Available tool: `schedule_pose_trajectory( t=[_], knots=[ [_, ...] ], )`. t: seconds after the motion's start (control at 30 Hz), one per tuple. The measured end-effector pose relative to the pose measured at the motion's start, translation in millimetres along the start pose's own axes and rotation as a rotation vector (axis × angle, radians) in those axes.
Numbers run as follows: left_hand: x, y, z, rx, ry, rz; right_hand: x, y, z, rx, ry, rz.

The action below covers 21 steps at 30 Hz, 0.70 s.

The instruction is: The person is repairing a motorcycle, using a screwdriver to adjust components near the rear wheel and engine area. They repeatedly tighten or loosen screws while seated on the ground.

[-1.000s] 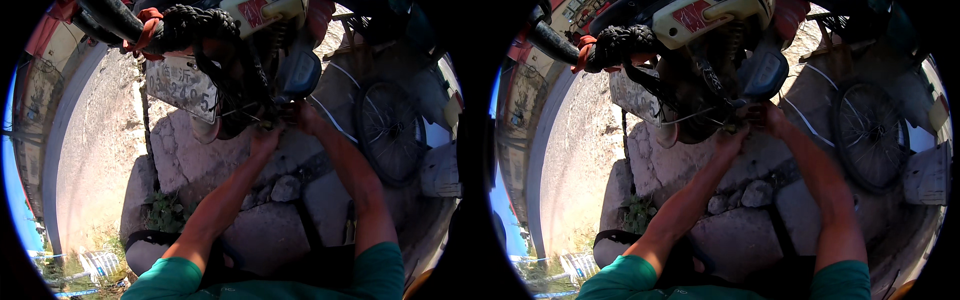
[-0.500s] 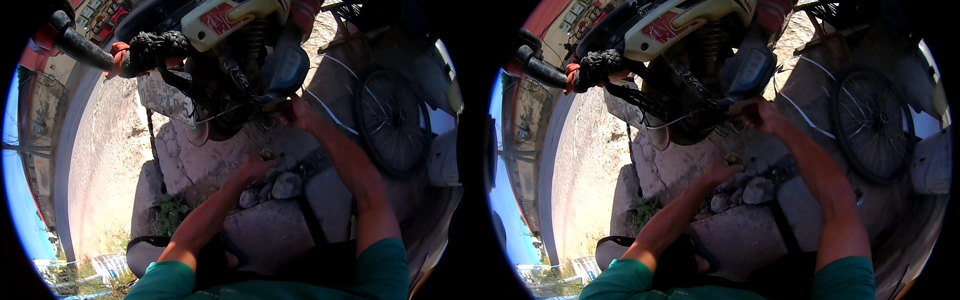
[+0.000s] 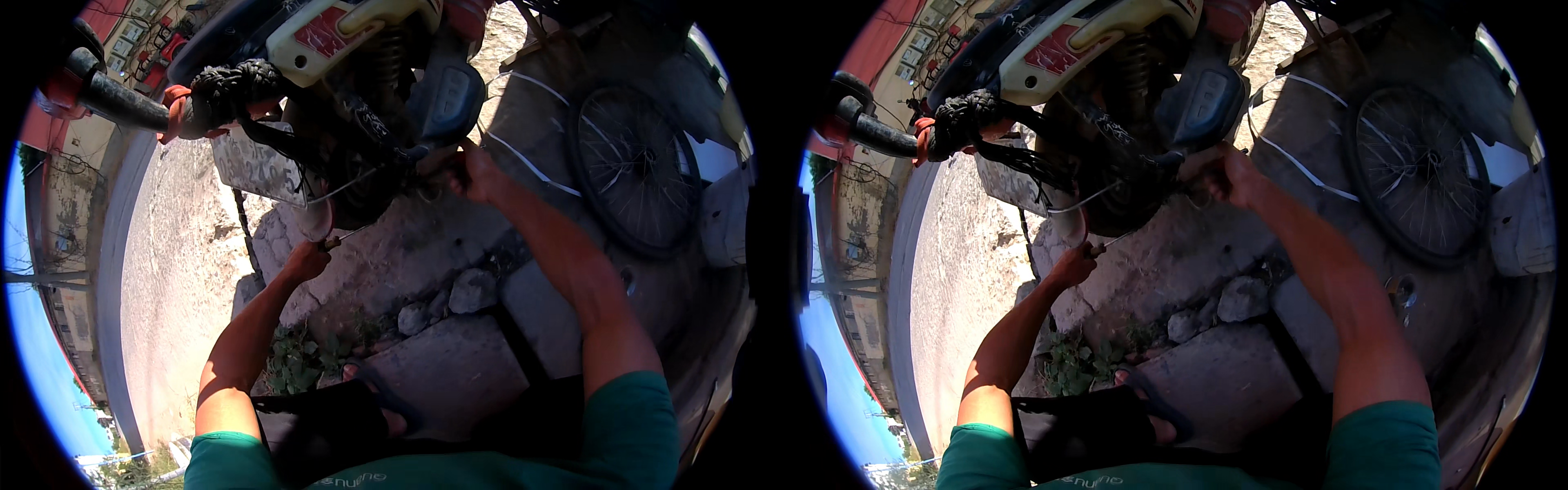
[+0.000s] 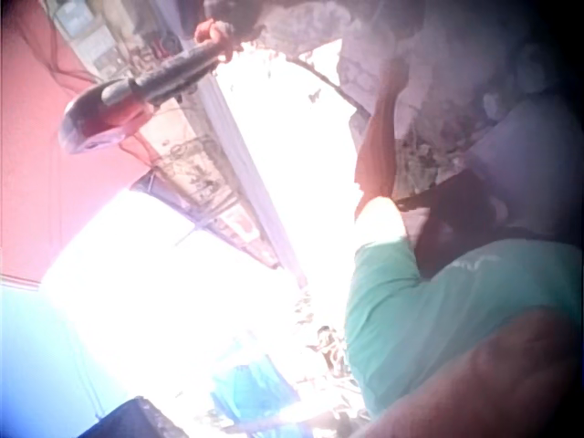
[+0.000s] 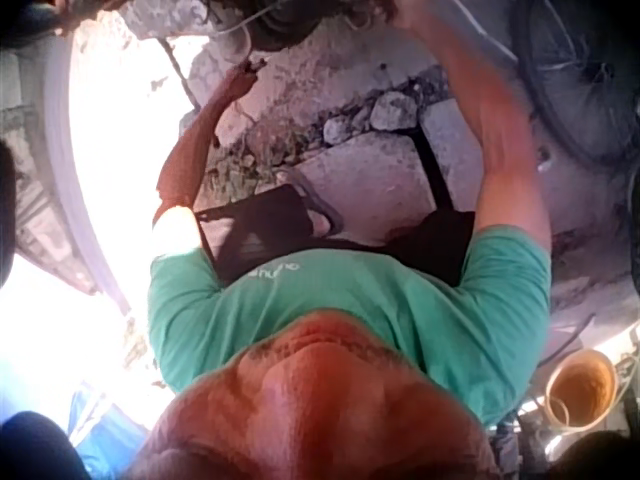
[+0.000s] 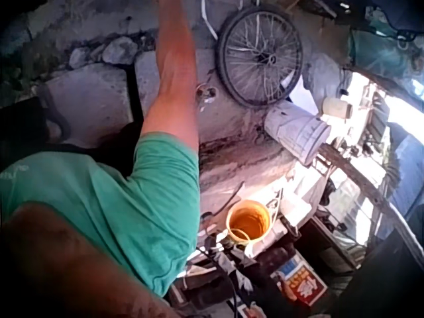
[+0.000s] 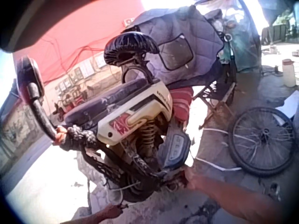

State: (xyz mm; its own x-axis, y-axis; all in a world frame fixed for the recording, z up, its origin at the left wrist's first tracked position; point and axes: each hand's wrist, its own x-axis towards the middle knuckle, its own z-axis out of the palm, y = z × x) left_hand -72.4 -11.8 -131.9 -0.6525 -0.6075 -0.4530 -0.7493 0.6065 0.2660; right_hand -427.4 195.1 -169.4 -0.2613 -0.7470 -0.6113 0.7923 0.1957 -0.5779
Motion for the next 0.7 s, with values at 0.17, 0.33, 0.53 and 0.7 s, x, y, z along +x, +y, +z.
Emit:
schedule_pose_trajectory(
  t=[0.17, 0.33, 0.53, 0.7],
  knots=[
    [-22, 9, -29, -0.065, 0.123, 0.119, 0, -6, 4, 0.016, -0.105, 0.011],
    [-22, -12, -25, -0.179, 0.234, 0.158, -15, 7, 7, 0.173, -0.044, 0.067],
    [-34, -8, -6, -0.104, 0.171, 0.175, -7, 33, 3, 0.391, 0.015, 0.086],
    [-32, -12, 0, -0.12, 0.129, 0.108, -7, 37, 14, 0.381, 0.09, 0.046]
  ],
)
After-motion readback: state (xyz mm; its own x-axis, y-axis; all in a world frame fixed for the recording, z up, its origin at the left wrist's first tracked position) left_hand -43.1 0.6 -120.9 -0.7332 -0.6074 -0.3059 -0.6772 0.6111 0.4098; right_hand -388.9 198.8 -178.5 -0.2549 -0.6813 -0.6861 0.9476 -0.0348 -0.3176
